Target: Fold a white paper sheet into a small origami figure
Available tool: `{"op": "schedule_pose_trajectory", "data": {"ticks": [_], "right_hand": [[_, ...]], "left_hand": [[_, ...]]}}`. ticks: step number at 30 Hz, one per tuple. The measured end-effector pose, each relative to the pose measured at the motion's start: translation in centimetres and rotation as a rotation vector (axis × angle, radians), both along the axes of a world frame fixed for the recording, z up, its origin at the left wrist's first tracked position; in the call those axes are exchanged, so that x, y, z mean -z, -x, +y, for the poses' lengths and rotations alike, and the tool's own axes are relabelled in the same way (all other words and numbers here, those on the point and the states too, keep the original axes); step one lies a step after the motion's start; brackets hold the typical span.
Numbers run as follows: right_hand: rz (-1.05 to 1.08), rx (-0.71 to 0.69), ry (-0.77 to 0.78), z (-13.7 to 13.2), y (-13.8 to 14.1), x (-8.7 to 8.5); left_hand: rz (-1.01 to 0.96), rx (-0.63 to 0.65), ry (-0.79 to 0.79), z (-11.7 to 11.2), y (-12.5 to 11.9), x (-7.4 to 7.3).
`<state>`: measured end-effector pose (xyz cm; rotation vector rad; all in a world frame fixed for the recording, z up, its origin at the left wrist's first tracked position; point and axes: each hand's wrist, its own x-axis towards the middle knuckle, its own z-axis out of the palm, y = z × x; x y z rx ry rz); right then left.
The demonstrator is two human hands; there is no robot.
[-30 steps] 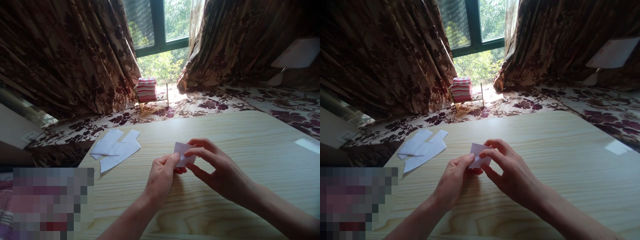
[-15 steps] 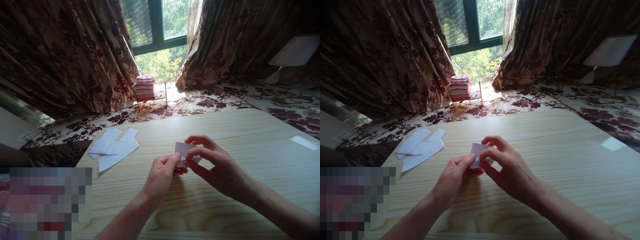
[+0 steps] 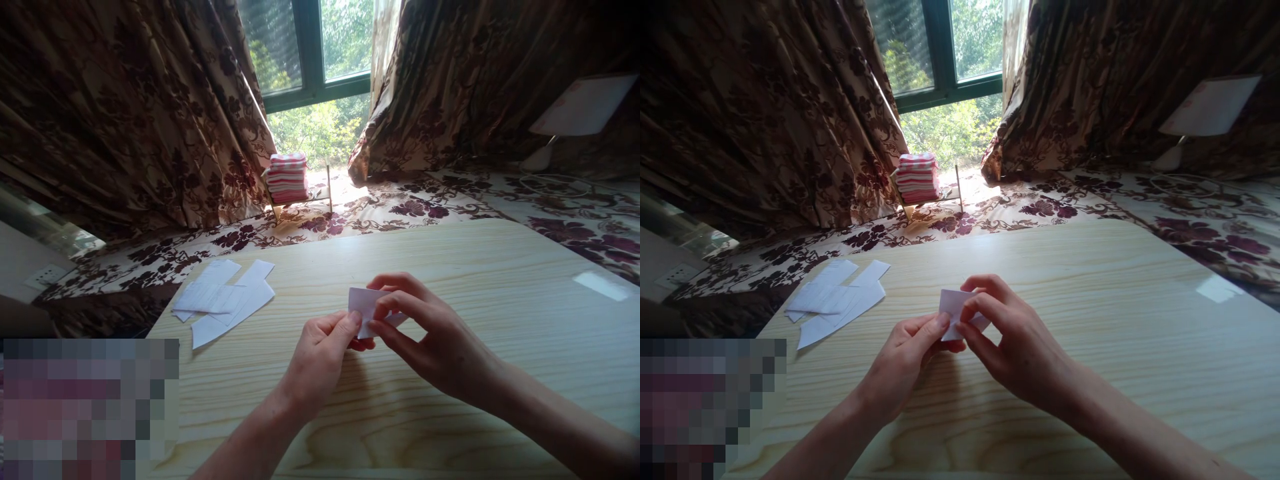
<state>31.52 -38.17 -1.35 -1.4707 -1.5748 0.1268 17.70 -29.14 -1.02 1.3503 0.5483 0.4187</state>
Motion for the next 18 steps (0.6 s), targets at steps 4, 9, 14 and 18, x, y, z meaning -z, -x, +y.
{"op": "schedule_pose_trajectory", "data": {"ticks": [4,9,14,18], "right_hand": [[-0.004,0.002,0.009,0.2,0.0,-0.1],[0.052,-0.029,0.016,0.3,-0.1,-0.3],[0.156,0.045,0.032,0.3,-0.8,-0.1],[0.399,0.076,0.152,0.6,-1.4,0.1]], "left_hand": [[0.007,-0.011,-0.133,-0.2,0.0,-0.4],[0.005,0.017,-0.248,-0.6,0.1,-1.0],[0.097,-0.063,-0.184,-0.5,0.0,-1.1],[0.109,-0.093,-0.199,-0.5,0.0,-1.2]]}}
